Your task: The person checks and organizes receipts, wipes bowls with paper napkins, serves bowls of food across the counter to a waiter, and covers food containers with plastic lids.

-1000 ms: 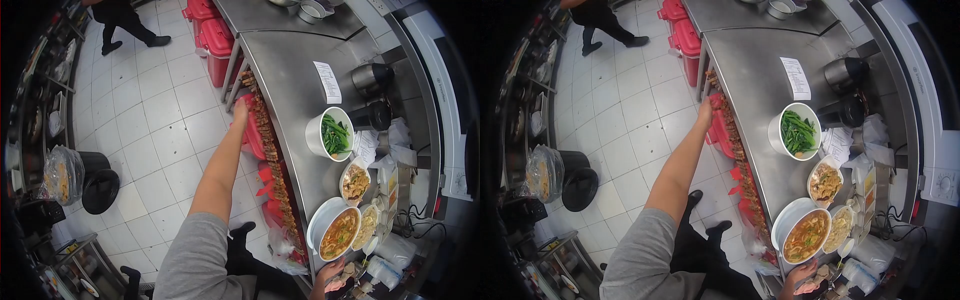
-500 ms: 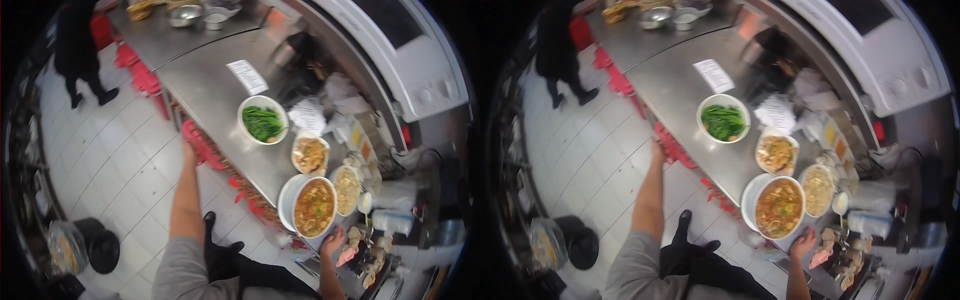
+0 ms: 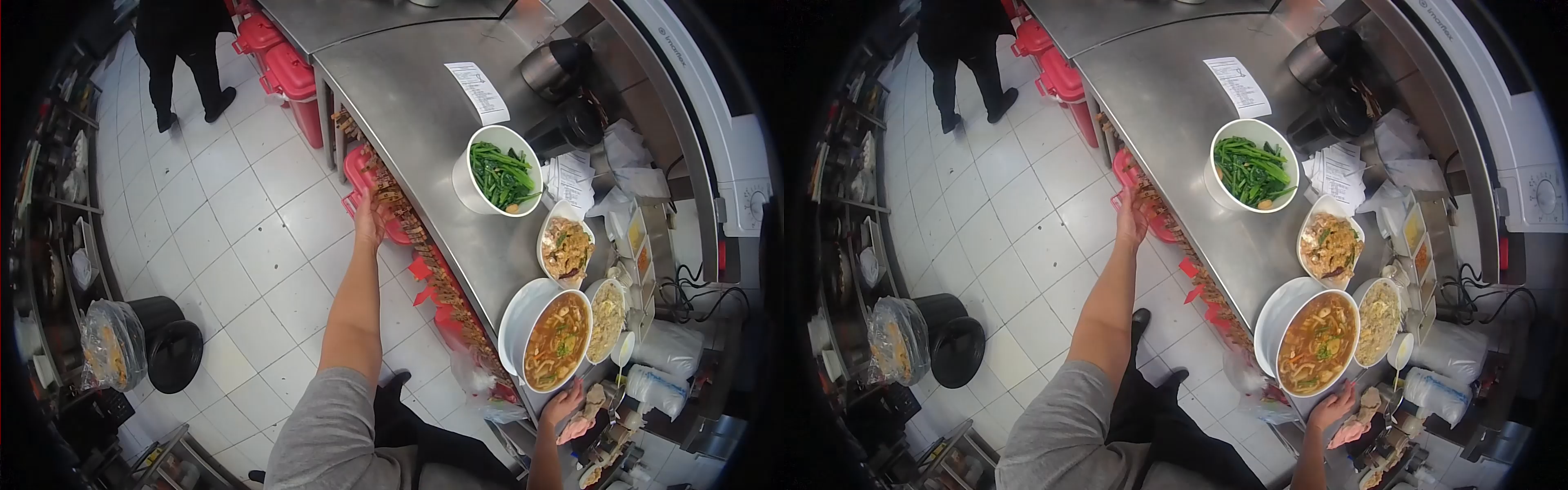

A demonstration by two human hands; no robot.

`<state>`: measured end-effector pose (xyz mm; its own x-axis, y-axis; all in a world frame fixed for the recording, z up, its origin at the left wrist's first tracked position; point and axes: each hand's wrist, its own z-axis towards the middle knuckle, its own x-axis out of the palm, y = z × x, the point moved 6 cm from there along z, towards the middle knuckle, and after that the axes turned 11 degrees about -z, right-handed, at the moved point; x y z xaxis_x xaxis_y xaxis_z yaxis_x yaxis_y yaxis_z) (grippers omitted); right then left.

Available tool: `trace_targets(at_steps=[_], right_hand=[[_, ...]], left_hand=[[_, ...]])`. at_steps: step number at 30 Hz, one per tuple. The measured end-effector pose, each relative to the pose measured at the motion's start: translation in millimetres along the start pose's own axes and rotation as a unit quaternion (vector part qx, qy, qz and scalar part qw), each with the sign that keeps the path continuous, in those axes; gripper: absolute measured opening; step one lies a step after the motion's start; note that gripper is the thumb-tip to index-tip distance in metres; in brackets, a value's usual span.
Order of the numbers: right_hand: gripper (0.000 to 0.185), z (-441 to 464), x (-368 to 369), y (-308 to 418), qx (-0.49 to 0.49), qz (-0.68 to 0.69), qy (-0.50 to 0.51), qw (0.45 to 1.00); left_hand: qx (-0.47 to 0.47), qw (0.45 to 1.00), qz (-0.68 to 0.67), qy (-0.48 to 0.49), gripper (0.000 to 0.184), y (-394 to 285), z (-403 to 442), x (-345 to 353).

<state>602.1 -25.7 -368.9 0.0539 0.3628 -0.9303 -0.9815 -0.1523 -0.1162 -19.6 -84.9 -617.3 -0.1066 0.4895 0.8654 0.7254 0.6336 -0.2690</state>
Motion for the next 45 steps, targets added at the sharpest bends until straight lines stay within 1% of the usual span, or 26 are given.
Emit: trace_targets(at_steps=[2, 5, 8, 11, 14, 16, 17, 20, 23, 26, 29, 32, 35, 38, 41, 43, 44, 45], right_hand=[[0.044, 0, 0, 2, 0.009, -0.005, 0.004, 1.0], [0.045, 0, -1, 2, 0.002, 0.026, -0.021, 0.999], [0.044, 0, -2, 3, 0.016, 0.016, 0.004, 1.0], [0.044, 1, -1, 2, 0.004, 0.006, -0.008, 1.0], [0.044, 1, -2, 4, -0.001, 0.011, -0.013, 1.0], [0.044, 1, -3, 4, 0.005, 0.011, -0.006, 1.0], [0.044, 2, -3, 5, 0.008, 0.011, -0.005, 1.0], [0.044, 1, 3, -2, 0.01, 0.006, 0.0, 1.0], [0.044, 1, 5, -5, 0.006, 0.013, -0.009, 1.0], [0.045, 2, 1, 1, 0.026, 0.034, 0.0, 0.999], [0.045, 2, 3, -2, 0.017, 0.025, -0.009, 0.999], [0.045, 3, 0, 2, 0.022, 0.014, -0.002, 1.0], [0.045, 3, 1, 2, 0.013, 0.008, -0.011, 1.0], [0.045, 2, 0, 1, 0.013, 0.004, -0.009, 1.0], [0.043, 1, -2, 6, 0.009, -0.005, -0.016, 1.0], [0.045, 0, 3, -1, 0.006, 0.026, -0.027, 0.999], [0.045, 2, -5, 7, 0.008, 0.021, -0.028, 0.999], [0.046, 4, -14, 18, 0.011, 0.015, -0.026, 0.999]], left_hand=[[0.027, 0.999, 0.007, 0.02, 0.036, -6, -5, 0], [0.071, 0.996, 0.03, -0.039, 0.025, -9, -5, -16], [0.045, 0.999, 0.026, -0.008, 0.023, -14, 1, -20], [0.043, 0.998, 0.047, 0.002, 0.022, -21, 6, -14], [0.038, 0.997, 0.023, -0.062, 0.023, -29, -6, 5], [-0.021, 0.999, 0.011, -0.045, 0.029, -16, 9, -14], [-0.05, 0.998, 0.004, -0.034, 0.033, -13, 12, -11], [-0.101, 0.993, 0.007, -0.067, 0.041, -5, 15, -5], [-0.117, 0.991, -0.039, -0.053, 0.051, -6, 29, 8], [-0.019, 0.998, 0.052, 0.013, 0.051, -26, 26, 36], [0.044, 0.996, 0.076, -0.023, 0.045, -39, 19, 28], [0.055, 0.996, 0.057, -0.042, 0.034, -45, 18, 18], [0.094, 0.994, 0.058, -0.008, 0.026, -51, 13, 24], [0.086, 0.993, 0.073, -0.022, 0.027, -56, 13, 22], [0.162, 0.979, 0.114, -0.038, 0.035, -63, 28, -5], [0.184, 0.969, 0.111, -0.125, 0.023, -89, -5, 7], [0.189, 0.973, 0.086, -0.104, 0.024, -94, -15, 9], [0.19, 0.974, 0.044, -0.112, 0.022, -97, -32, 17]])
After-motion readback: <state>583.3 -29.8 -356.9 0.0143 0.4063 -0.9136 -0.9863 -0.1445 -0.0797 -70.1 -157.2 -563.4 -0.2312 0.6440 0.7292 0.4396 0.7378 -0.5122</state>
